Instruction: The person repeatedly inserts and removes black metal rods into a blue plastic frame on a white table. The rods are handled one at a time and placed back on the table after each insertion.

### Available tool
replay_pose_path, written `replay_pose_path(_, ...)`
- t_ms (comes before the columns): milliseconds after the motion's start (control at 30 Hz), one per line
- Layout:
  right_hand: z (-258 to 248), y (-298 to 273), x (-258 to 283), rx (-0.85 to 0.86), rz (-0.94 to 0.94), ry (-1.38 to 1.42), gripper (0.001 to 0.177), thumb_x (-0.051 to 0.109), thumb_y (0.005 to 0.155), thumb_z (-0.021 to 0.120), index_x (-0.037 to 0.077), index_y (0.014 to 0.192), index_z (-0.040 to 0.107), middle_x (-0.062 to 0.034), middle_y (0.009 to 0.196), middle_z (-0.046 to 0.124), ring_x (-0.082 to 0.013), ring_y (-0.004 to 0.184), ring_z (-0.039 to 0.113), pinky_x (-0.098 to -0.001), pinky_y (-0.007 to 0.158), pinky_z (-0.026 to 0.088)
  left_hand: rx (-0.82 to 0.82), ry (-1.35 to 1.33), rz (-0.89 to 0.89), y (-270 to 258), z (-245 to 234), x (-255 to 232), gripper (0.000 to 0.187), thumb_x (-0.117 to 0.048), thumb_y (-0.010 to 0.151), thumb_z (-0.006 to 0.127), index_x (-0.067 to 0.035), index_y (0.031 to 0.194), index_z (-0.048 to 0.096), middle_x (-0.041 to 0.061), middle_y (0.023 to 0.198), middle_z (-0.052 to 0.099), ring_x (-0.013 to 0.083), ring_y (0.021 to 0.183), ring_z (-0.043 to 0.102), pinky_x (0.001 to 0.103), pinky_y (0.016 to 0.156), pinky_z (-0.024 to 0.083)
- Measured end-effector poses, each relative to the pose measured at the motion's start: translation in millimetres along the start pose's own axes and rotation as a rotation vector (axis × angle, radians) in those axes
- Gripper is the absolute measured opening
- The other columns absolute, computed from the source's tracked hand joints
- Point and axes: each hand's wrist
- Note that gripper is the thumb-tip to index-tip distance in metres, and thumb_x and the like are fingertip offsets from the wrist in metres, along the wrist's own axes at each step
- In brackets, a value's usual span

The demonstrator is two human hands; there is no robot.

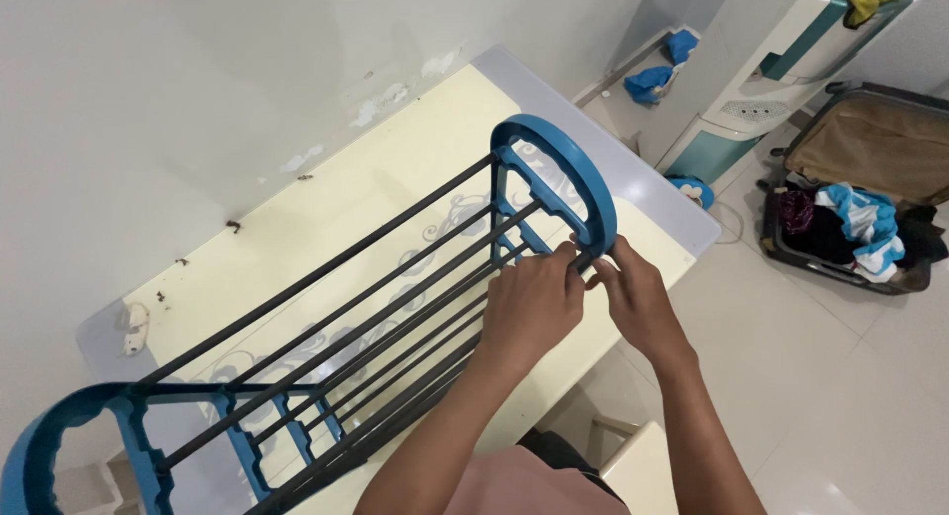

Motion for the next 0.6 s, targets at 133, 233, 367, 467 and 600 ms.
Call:
replay_pose_path(133, -1.6, -1.7, 2.0, 0.016, -0.073, -0.031, 0.028, 0.001, 0.104, 0.046, 0.001, 0.129, 0.058, -0.0135, 0.102, 0.072, -0.0235, 0.093, 0.072, -0.0380, 0.085, 0.057, 0.002, -0.014, 0.007, -0.1, -0.3, 0.9, 0.025, -0.016, 0.094, 0.058, -0.002, 0.111, 0.070, 0.020, 0.077, 0.073, 0.0387, 0.075, 0.074, 0.049, 0.067, 0.059)
replay_pose_path(233, -0.6, -2.8, -0.5, 0.004, -0.080, -0.038, 0.029, 0.001, 0.105, 0.045, 0.002, 0.130, 0.060, -0.0139, 0.098, 0.072, -0.0240, 0.091, 0.070, -0.0386, 0.084, 0.056, 0.004, -0.034, 0.013, 0.6, 1.7, 3.5, 0.026, -0.016, 0.094, 0.058, -0.003, 0.113, 0.070, 0.020, 0.077, 0.073, 0.0396, 0.076, 0.074, 0.050, 0.069, 0.059)
replay_pose_path(367, -0.4, -3.6, -2.7, -0.010, -0.096, -0.035, 0.025, 0.002, 0.105, 0.046, 0.001, 0.126, 0.060, -0.0130, 0.097, 0.072, -0.0225, 0.090, 0.071, -0.0372, 0.084, 0.056, -0.007, -0.058, 0.012, 0.3, 2.5, 2.6, 0.028, -0.015, 0.093, 0.060, -0.003, 0.117, 0.068, 0.020, 0.080, 0.073, 0.0399, 0.077, 0.074, 0.050, 0.070, 0.059)
replay_pose_path(467, 2.4, -4.9, -3.9, -0.026, -0.078, -0.017, 0.022, 0.003, 0.105, 0.048, 0.000, 0.123, 0.061, -0.0133, 0.098, 0.073, -0.0221, 0.089, 0.072, -0.0362, 0.084, 0.057, 0.013, -0.059, 0.016, -0.5, 3.7, 2.6, 0.023, -0.013, 0.095, 0.060, -0.003, 0.114, 0.066, 0.020, 0.079, 0.073, 0.0388, 0.078, 0.074, 0.050, 0.071, 0.058)
replay_pose_path(600, 3.2, -7.7, -4.5, -0.037, -0.046, -0.031, 0.021, 0.002, 0.104, 0.050, -0.001, 0.122, 0.061, -0.0134, 0.097, 0.074, -0.0223, 0.088, 0.073, -0.0360, 0.082, 0.057, 0.000, -0.075, 0.046, 1.8, 8.2, 2.0, 0.013, -0.011, 0.097, 0.058, -0.002, 0.104, 0.064, 0.018, 0.079, 0.073, 0.0369, 0.079, 0.074, 0.048, 0.070, 0.057)
Point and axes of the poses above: each hand's wrist, its own y-axis towards the middle knuckle, its own z-axis out of the palm, x = y × z
